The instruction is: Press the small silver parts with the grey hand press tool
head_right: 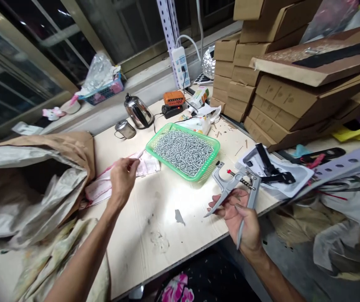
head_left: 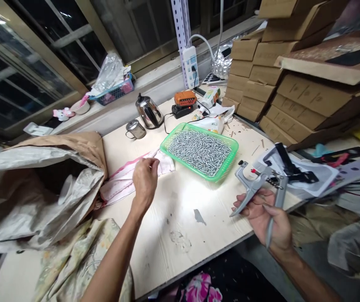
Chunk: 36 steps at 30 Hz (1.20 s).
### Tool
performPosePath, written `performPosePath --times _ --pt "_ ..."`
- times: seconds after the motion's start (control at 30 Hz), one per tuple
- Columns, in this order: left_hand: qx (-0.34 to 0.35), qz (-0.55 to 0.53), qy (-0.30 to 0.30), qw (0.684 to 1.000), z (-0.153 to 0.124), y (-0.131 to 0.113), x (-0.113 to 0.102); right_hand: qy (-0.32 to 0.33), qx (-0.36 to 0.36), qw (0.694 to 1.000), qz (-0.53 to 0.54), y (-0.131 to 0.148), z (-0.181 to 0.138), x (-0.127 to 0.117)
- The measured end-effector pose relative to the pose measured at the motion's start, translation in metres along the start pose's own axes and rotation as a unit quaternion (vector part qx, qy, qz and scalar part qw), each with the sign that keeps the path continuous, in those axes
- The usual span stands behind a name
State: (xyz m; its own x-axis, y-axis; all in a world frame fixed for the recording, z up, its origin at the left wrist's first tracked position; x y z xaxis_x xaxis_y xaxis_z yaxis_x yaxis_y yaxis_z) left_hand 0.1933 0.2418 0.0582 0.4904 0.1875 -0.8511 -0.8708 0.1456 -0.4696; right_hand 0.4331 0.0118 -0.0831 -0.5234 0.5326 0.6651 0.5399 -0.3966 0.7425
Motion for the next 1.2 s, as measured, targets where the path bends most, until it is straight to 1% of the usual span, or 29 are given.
performPosePath --times 0.07,0.1,0.17,0.23,0.3,0.37,0.43,0.53,0.6,0.67,0.7,0.77,0.83,0.9,0.97,1.0,1.03,1.07,1.1,1.13,1.2 --pt "-0.025 0.0 0.069 0.997 0.0 0.029 0.031 0.006 -0.006 1.0 -0.018 0.0 0.0 0.0" --pt "-0.03 0.001 0.087 0.996 -0.001 0.037 0.043 0.009 -0.008 1.0 -0.026 0.0 0.0 0.0" --pt "-0.041 0.026 0.096 0.994 0.0 0.049 0.057 0.009 -0.008 0.999 -0.032 0.0 0.0 0.001" --pt "-0.057 0.078 0.095 0.991 0.002 0.057 0.062 0.005 -0.01 1.0 -0.025 0.001 0.001 0.002" --pt "-0.064 0.125 0.115 0.983 0.002 0.065 0.066 0.003 -0.015 1.0 -0.022 0.002 0.001 0.002" --pt "-0.047 0.141 0.144 0.978 0.0 0.071 0.071 0.007 -0.021 0.999 -0.029 0.002 0.001 0.001" --pt "-0.012 0.137 0.157 0.978 -0.003 0.074 0.076 0.014 -0.021 0.999 -0.034 0.0 0.002 0.001" --pt "0.022 0.142 0.137 0.98 -0.006 0.078 0.079 0.027 -0.014 0.999 -0.027 -0.006 0.002 0.001" --pt "0.023 0.144 0.123 0.982 -0.006 0.08 0.079 0.029 -0.019 0.999 -0.022 -0.007 0.002 0.002" --pt "0.021 0.124 0.116 0.985 -0.005 0.073 0.074 0.026 -0.029 0.999 -0.02 -0.006 0.002 0.002" --pt "0.023 0.099 0.112 0.988 -0.004 0.064 0.069 0.026 -0.032 0.999 -0.02 -0.006 0.002 0.003" --pt "0.038 0.029 0.091 0.995 0.0 0.036 0.052 0.03 -0.036 0.999 -0.02 -0.005 0.002 0.005" --pt "0.074 -0.05 0.043 0.995 0.004 -0.003 0.023 0.039 -0.036 0.998 -0.022 -0.004 0.002 0.008" --pt "0.11 -0.115 -0.005 0.987 0.005 -0.04 -0.009 0.051 -0.036 0.998 -0.028 -0.003 0.004 0.011" --pt "0.136 -0.153 -0.024 0.979 0.0 -0.064 -0.037 0.065 -0.033 0.997 -0.036 -0.003 0.006 0.013" --pt "0.144 -0.161 -0.03 0.976 -0.005 -0.068 -0.05 0.07 -0.03 0.996 -0.043 -0.003 0.006 0.014" --pt "0.148 -0.163 -0.036 0.975 -0.012 -0.067 -0.063 0.076 -0.024 0.995 -0.053 -0.003 0.005 0.013" --pt "0.146 -0.159 -0.045 0.975 -0.02 -0.06 -0.076 0.081 -0.013 0.995 -0.064 -0.004 0.004 0.013" --pt "0.138 -0.149 -0.058 0.977 -0.028 -0.047 -0.089 0.086 0.004 0.994 -0.074 -0.007 0.001 0.011" --pt "0.124 -0.132 -0.073 0.981 -0.037 -0.029 -0.102 0.091 0.028 0.992 -0.083 -0.011 -0.003 0.01" --pt "0.074 -0.082 -0.1 0.989 -0.053 0.02 -0.127 0.105 0.095 0.984 -0.107 -0.025 -0.015 0.008"
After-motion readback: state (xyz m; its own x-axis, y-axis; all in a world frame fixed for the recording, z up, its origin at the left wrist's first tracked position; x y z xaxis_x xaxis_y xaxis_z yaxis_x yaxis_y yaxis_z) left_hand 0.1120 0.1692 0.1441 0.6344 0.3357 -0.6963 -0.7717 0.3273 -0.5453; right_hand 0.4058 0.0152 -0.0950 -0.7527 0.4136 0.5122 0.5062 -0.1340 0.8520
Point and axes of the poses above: each hand's wrist, its own z-axis towards the middle knuckle, its own x-axis out of the palm, y = z × x, the point moved 9 cm from there along z, towards the middle knuckle, and after that the axes turned 15 degrees about -x, right-handed, at the moved point
